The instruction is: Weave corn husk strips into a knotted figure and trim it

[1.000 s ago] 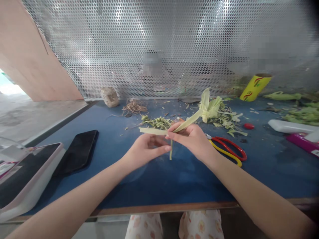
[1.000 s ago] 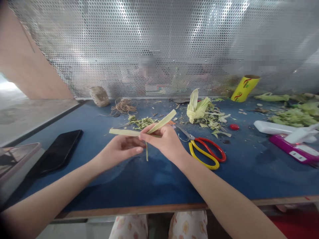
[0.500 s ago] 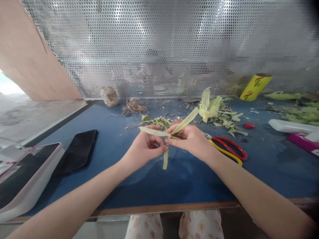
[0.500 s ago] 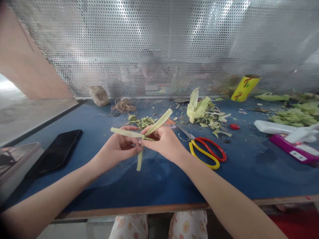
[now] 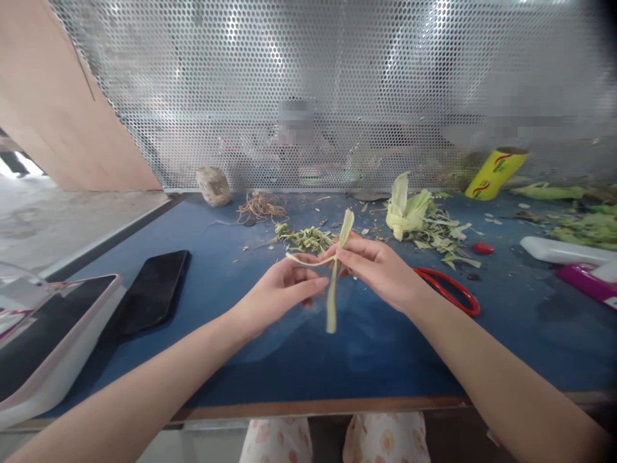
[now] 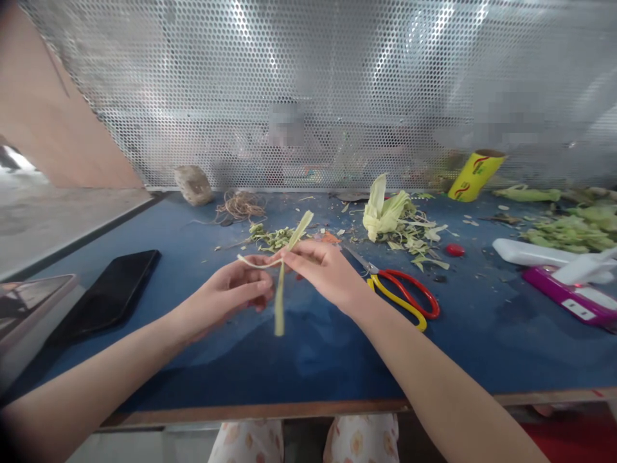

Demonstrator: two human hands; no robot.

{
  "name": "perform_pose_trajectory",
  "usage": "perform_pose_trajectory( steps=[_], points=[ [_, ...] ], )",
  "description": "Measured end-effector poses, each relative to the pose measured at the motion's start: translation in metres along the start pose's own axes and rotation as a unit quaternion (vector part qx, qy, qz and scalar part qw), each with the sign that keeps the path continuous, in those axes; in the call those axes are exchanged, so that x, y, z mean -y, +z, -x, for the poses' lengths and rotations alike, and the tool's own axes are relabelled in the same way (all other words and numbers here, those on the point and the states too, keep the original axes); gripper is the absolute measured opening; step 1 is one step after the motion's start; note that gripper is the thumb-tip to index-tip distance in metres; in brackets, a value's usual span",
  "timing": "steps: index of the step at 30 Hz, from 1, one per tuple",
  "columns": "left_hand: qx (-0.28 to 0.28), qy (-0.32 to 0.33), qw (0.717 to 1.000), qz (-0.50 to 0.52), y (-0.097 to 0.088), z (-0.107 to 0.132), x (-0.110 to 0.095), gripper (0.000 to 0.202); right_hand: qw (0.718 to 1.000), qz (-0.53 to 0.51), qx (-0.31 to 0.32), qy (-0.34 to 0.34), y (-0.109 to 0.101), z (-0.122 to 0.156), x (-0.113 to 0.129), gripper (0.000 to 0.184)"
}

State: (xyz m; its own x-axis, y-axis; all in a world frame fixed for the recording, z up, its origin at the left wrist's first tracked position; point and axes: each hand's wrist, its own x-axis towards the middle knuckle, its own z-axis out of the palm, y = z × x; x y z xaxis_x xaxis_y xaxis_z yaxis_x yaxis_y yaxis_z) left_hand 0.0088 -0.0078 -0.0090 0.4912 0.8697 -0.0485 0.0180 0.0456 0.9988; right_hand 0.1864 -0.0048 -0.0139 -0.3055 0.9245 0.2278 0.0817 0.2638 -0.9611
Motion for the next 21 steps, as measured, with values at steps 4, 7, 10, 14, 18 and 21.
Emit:
perform_pose_trajectory(
  steps=[4,7,10,14,18,21],
  points=[
    [-0.025,0.026,0.999,-0.040,0.002,-0.003,0.006,0.046,0.998,0.052,0.020,-0.042,0.003,0.002,0.002,0.021],
    [-0.032,0.048,0.998,-0.040,0.003,-0.005,0.011,0.050,0.995,0.094,0.025,-0.033,0.006,0.002,0.003,0.023],
    [-0.071,0.062,0.995,-0.042,0.004,-0.005,0.011,0.030,0.994,0.101,-0.026,-0.018,0.006,0.001,0.001,0.022],
    [-0.116,0.103,0.988,-0.009,0.002,-0.006,0.009,0.014,0.991,0.078,-0.098,-0.040,0.004,-0.001,-0.004,0.019],
    [-0.082,0.119,0.985,0.096,0.002,-0.006,0.011,0.013,0.993,0.051,-0.085,-0.064,0.008,-0.001,-0.004,0.011],
    [-0.078,0.105,0.987,0.090,0.005,-0.005,0.011,0.018,0.993,0.076,-0.069,-0.061,0.011,0.000,-0.001,0.008]
  ],
)
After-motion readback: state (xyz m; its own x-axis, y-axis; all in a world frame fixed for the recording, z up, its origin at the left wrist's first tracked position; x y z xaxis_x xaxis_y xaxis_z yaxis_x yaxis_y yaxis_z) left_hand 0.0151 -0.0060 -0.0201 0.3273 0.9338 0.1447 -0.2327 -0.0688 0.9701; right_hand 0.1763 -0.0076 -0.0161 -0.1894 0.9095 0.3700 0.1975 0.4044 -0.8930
